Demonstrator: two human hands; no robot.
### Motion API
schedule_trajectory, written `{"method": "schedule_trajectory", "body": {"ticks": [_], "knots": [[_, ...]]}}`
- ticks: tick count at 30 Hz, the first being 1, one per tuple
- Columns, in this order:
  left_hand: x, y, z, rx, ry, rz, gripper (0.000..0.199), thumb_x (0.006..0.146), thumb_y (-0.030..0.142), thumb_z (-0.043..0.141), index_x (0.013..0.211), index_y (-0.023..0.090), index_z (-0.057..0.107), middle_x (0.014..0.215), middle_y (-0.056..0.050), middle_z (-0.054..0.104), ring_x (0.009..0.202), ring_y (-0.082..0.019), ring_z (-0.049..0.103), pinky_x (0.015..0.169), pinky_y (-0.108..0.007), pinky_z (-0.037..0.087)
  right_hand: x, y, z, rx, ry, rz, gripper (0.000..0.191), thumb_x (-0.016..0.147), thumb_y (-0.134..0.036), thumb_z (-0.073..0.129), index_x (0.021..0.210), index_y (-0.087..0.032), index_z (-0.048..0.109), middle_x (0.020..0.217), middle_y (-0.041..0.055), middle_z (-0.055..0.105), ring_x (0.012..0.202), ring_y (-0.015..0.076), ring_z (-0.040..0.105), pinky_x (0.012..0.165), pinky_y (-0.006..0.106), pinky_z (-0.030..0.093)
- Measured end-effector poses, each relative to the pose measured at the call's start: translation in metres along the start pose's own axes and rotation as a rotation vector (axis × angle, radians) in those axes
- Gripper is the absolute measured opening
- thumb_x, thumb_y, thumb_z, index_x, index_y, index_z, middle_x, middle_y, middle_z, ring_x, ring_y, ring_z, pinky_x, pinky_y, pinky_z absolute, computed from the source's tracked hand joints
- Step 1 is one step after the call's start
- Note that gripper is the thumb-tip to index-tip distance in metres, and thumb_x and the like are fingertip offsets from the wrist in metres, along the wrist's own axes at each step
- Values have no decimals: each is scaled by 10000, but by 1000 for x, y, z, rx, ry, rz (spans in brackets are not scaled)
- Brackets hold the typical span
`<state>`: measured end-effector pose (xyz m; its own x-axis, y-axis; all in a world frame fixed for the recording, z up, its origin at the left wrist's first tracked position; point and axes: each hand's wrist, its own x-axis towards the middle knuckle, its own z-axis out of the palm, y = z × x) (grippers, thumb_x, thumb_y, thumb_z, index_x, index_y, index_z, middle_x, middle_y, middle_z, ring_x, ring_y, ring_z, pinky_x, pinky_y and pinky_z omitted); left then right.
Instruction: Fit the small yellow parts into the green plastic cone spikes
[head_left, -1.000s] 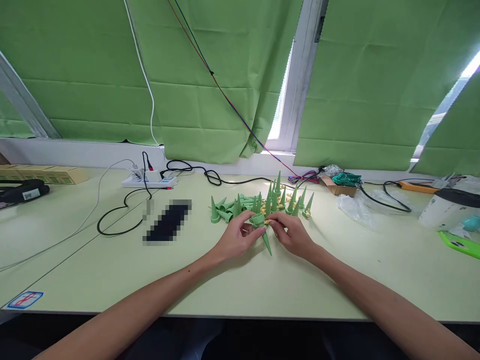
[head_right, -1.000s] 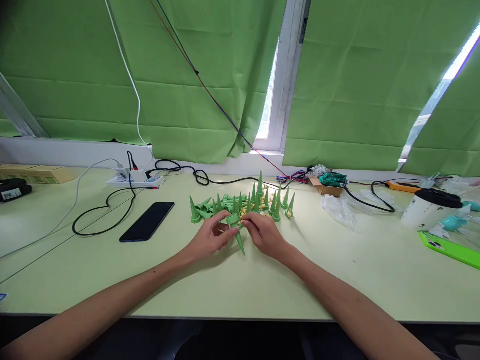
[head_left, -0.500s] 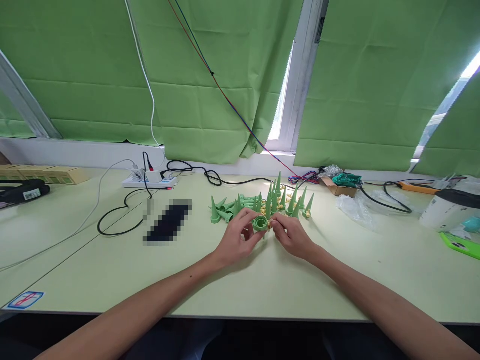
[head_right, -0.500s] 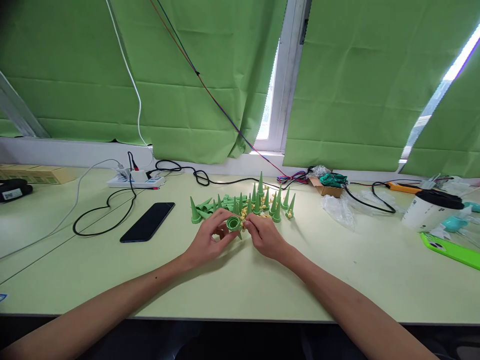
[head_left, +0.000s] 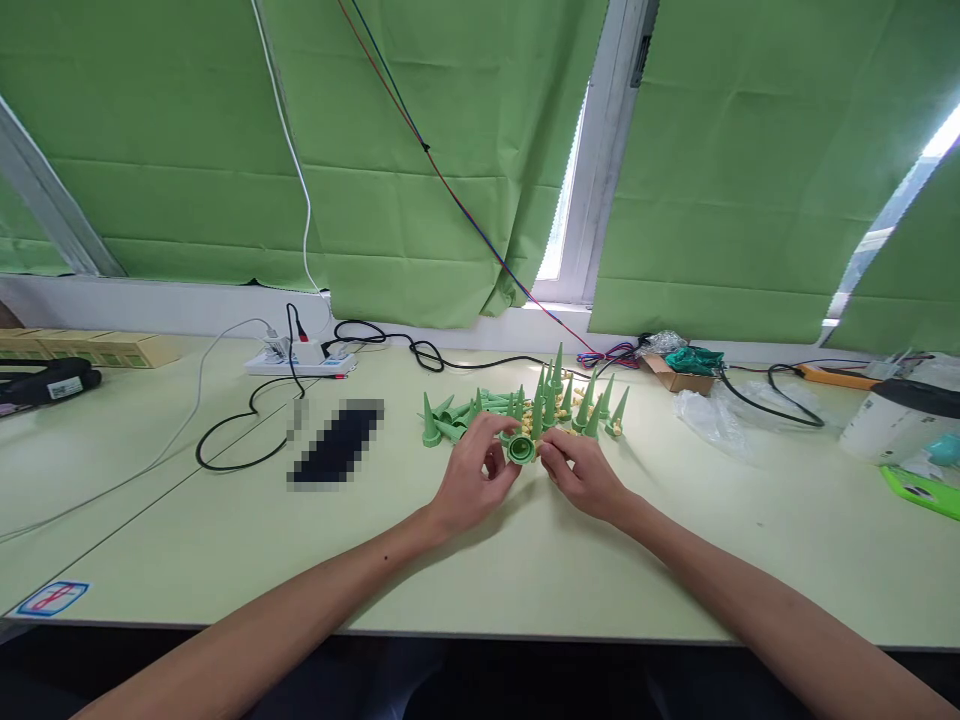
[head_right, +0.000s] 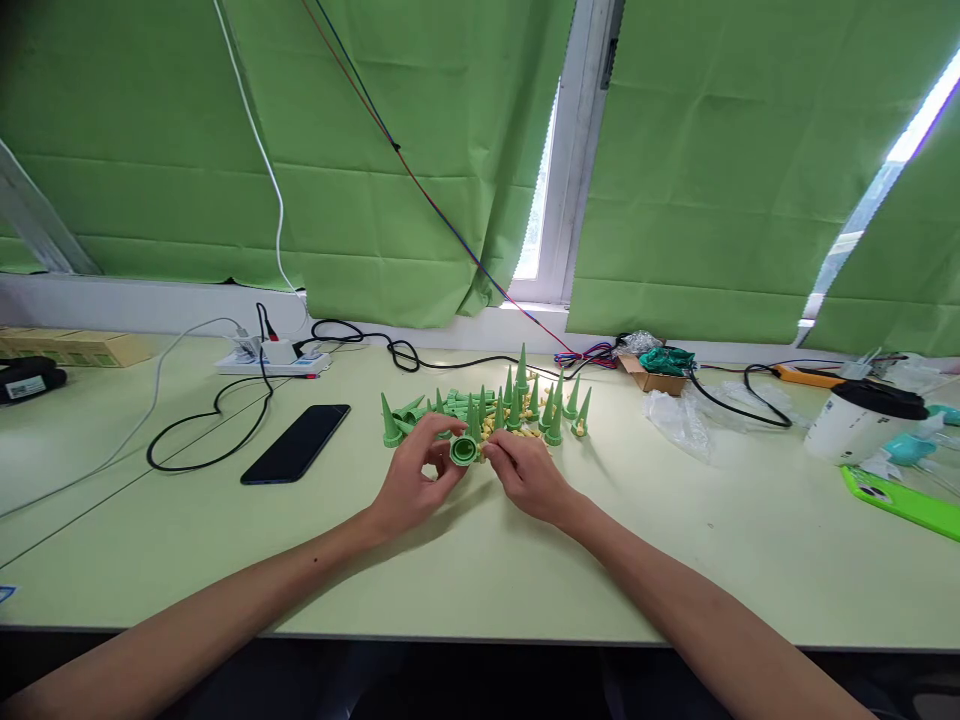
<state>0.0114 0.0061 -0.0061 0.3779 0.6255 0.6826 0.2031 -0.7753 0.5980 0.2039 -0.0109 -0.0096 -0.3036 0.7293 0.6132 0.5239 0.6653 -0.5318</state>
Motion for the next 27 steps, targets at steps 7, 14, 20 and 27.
{"method": "schedule_trajectory", "body": {"ticks": [7, 14, 20, 27], "knots": [[3, -1, -1, -62, 96, -184, 184, 873, 257, 603, 1000, 215, 476, 926, 8, 552, 519, -48, 473, 492, -208, 382, 1, -2, 0, -34, 64, -44, 300, 1031, -361, 392, 897, -196, 603, 632, 8, 570, 558, 141, 495, 560, 264, 381], [8, -4, -1, -283, -22, -423, 367, 962, 523, 472, 788, 199, 483, 492, 76, 389, 384, -81, 402, 415, -219, 318, 2, 2, 1, -87, 117, -120, 308, 1041, -355, 410, 959, -186, 653, 712, 38, 643, 608, 149, 555, 596, 264, 426], [10, -4, 0, -396, -138, -555, 479, 884, 586, 574, 665, 191, 414, 509, 76, 351, 395, -78, 432, 395, -211, 339, 3, 6, 2, -116, 110, -220, 291, 1041, -321, 427, 999, -177, 678, 738, 48, 670, 636, 148, 571, 595, 258, 431], [10, -5, -2, -440, -204, -571, 461, 842, 590, 635, 708, 167, 512, 576, 65, 384, 417, -73, 461, 382, -211, 340, 3, 7, 2, -79, 75, -231, 262, 1035, -283, 434, 1000, -183, 673, 769, 53, 691, 669, 156, 595, 614, 259, 434]]}}
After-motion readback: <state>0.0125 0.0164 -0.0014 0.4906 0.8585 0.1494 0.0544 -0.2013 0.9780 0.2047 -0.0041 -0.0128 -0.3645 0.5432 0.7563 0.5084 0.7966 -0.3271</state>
